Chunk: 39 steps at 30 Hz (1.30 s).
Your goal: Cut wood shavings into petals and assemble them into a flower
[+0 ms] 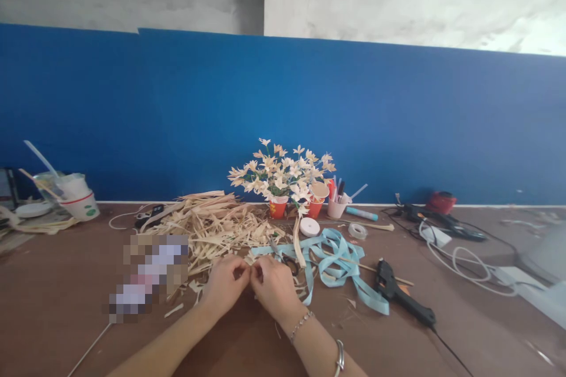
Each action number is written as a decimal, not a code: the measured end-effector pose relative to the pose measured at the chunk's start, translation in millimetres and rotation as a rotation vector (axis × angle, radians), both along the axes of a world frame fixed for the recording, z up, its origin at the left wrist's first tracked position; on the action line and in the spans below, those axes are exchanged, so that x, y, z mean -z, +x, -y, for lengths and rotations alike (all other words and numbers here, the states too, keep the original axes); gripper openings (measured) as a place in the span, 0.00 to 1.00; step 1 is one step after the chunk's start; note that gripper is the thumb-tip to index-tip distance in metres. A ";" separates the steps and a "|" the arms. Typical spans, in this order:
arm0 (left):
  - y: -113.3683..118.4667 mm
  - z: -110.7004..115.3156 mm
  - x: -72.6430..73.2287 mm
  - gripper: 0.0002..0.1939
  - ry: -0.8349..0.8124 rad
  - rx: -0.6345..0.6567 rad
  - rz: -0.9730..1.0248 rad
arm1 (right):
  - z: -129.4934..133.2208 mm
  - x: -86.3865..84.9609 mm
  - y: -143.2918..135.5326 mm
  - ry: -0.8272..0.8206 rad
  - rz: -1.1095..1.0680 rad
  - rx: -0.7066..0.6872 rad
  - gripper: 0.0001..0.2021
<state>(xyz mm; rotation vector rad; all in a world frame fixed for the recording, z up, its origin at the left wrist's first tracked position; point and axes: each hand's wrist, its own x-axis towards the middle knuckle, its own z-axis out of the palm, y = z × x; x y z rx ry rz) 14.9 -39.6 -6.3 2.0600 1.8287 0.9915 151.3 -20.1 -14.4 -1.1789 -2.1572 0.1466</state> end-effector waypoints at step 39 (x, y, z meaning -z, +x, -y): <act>-52.4 -16.8 -22.0 0.15 -0.003 -0.152 -0.256 | -5.9 -4.7 11.7 -0.177 0.185 -0.090 0.07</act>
